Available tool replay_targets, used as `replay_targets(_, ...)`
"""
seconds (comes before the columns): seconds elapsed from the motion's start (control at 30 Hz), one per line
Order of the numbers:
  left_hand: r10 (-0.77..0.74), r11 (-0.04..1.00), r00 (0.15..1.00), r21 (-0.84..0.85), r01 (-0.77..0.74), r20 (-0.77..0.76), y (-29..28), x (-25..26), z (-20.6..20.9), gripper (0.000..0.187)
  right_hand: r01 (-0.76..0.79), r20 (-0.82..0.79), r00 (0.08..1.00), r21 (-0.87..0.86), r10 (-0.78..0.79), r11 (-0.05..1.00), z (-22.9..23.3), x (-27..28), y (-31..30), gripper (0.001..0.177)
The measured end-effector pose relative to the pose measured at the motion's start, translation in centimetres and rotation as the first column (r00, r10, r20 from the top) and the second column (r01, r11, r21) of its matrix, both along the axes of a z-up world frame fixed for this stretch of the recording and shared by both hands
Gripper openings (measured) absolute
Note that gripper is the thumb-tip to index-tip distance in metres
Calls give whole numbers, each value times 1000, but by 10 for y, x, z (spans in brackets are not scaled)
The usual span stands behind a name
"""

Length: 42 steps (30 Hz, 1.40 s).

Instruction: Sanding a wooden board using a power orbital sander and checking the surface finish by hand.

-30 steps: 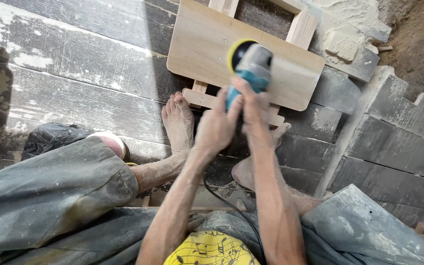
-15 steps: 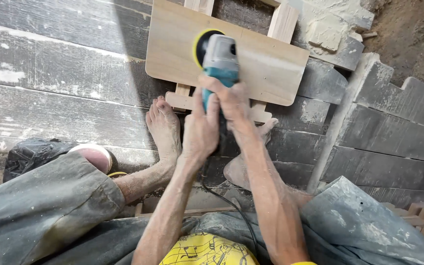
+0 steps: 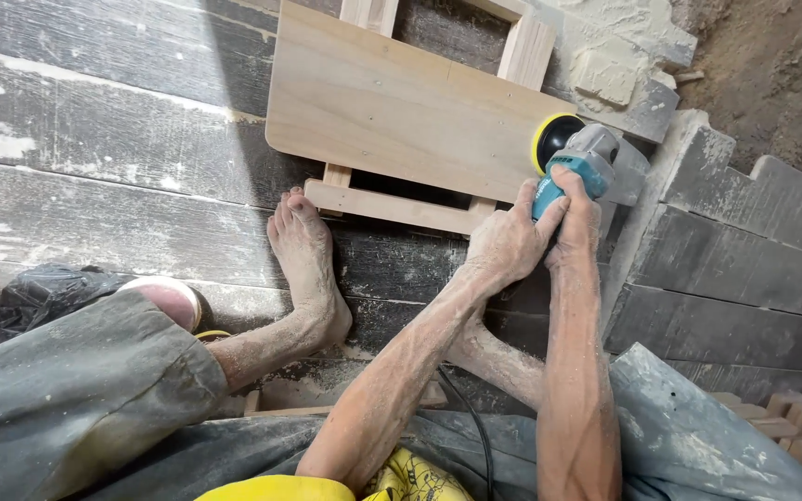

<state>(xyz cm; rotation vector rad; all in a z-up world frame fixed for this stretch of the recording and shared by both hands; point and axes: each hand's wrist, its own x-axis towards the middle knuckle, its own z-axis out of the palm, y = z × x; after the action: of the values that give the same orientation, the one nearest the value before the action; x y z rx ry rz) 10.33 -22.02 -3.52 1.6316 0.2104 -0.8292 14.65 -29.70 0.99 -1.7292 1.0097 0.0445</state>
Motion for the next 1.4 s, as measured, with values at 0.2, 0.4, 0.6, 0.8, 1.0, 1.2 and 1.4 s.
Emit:
replay_targets(0.2,243,956,970,173,-235,-25,160,-6,52,64,-154,-31,987,92,158,984,-17,8,147,47)
replay_targets(0.4,559,798,827,236,-555,57,258,-19,54,67,-402,129,915,367,382,839,28,-4,293,52)
replay_targets(0.6,380,808,925,485,-336,8,221,-17,50,66,-236,-57,964,259,259,937,17,4,244,68)
replay_targets(0.8,9,940,901,304,-157,435,95,-24,1,46,-173,-166,970,40,177,984,-10,8,101,51)
replay_targets(1.0,-21,1000,1000,16,22,-19,8,9,26,78,-15,-35,999,-27,14,1000,-6,6,-12,48)
replay_targets(1.2,-16,1000,1000,21,17,-21,29,27,12,78,-40,-27,999,-10,39,999,-2,26,19,44)
replay_targets(1.4,284,950,957,155,-272,-57,178,16,37,64,-189,-40,980,146,196,971,-15,35,169,49)
